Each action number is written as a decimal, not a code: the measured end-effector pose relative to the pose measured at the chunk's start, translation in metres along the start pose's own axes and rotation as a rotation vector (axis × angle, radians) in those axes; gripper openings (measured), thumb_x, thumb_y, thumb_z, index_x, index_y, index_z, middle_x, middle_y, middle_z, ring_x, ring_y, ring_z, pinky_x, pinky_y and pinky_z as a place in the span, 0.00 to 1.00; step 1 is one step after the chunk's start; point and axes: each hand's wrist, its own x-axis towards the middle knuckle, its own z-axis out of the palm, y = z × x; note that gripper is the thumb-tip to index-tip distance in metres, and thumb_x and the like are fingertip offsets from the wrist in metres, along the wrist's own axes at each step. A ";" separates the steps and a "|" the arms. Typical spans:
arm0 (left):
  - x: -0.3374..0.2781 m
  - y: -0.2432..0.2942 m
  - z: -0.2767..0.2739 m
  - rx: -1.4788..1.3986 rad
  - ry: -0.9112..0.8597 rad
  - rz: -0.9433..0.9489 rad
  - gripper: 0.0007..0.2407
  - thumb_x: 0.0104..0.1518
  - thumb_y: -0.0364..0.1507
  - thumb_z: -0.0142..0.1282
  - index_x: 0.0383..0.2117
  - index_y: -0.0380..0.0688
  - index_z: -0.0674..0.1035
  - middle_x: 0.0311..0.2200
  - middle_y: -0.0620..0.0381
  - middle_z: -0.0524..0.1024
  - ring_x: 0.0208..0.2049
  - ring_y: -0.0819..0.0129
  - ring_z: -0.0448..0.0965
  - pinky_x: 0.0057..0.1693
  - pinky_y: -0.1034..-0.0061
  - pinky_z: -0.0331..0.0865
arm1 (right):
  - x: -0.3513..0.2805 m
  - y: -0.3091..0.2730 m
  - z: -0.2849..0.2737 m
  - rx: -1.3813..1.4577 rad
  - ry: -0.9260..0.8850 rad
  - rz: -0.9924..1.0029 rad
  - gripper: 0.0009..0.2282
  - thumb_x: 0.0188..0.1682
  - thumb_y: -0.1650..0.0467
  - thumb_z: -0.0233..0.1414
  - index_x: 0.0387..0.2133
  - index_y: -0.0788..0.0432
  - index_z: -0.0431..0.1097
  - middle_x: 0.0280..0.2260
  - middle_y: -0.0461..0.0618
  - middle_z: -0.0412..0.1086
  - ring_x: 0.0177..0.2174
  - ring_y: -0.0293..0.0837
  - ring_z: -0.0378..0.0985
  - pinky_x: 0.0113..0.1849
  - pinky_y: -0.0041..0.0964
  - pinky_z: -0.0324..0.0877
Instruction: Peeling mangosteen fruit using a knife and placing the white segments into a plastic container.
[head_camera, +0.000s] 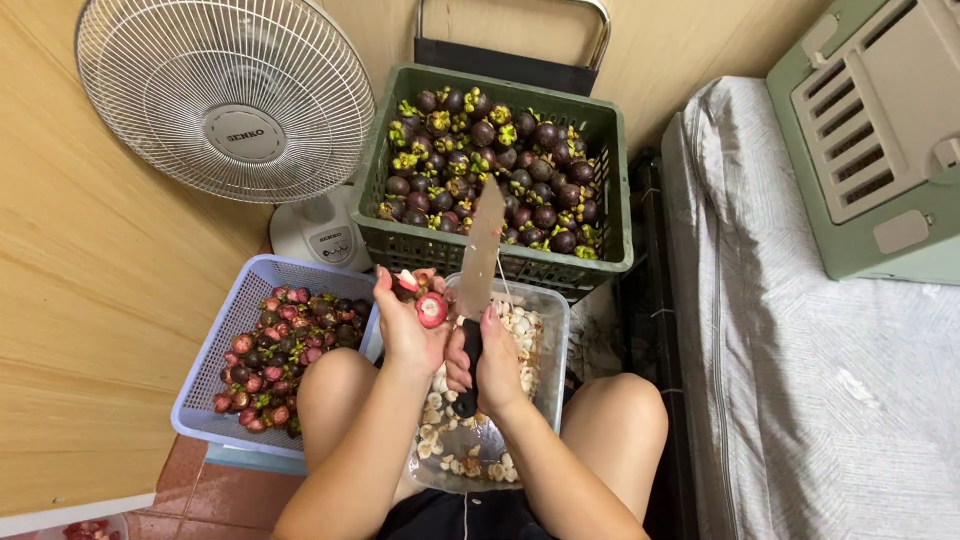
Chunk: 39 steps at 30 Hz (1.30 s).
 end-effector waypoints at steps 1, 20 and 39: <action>-0.004 0.004 0.008 0.003 0.003 -0.002 0.25 0.65 0.54 0.43 0.31 0.42 0.76 0.27 0.52 0.75 0.32 0.58 0.74 0.42 0.63 0.71 | -0.006 -0.006 0.002 0.004 0.003 0.001 0.32 0.58 0.48 0.31 0.14 0.59 0.56 0.12 0.47 0.54 0.10 0.39 0.51 0.15 0.34 0.52; -0.021 0.005 0.029 0.886 -0.242 0.070 0.18 0.68 0.45 0.43 0.34 0.40 0.72 0.24 0.57 0.72 0.24 0.73 0.71 0.33 0.78 0.69 | -0.113 -0.038 -0.049 -1.419 0.120 0.079 0.21 0.55 0.58 0.45 0.63 0.38 0.63 0.19 0.59 0.74 0.24 0.55 0.80 0.33 0.47 0.74; -0.008 -0.005 0.008 0.735 -0.423 -0.349 0.24 0.67 0.48 0.37 0.34 0.37 0.76 0.22 0.53 0.73 0.20 0.65 0.73 0.30 0.72 0.69 | -0.144 -0.001 -0.088 -0.887 0.127 0.151 0.22 0.58 0.61 0.43 0.66 0.46 0.62 0.38 0.56 0.81 0.32 0.33 0.73 0.44 0.31 0.73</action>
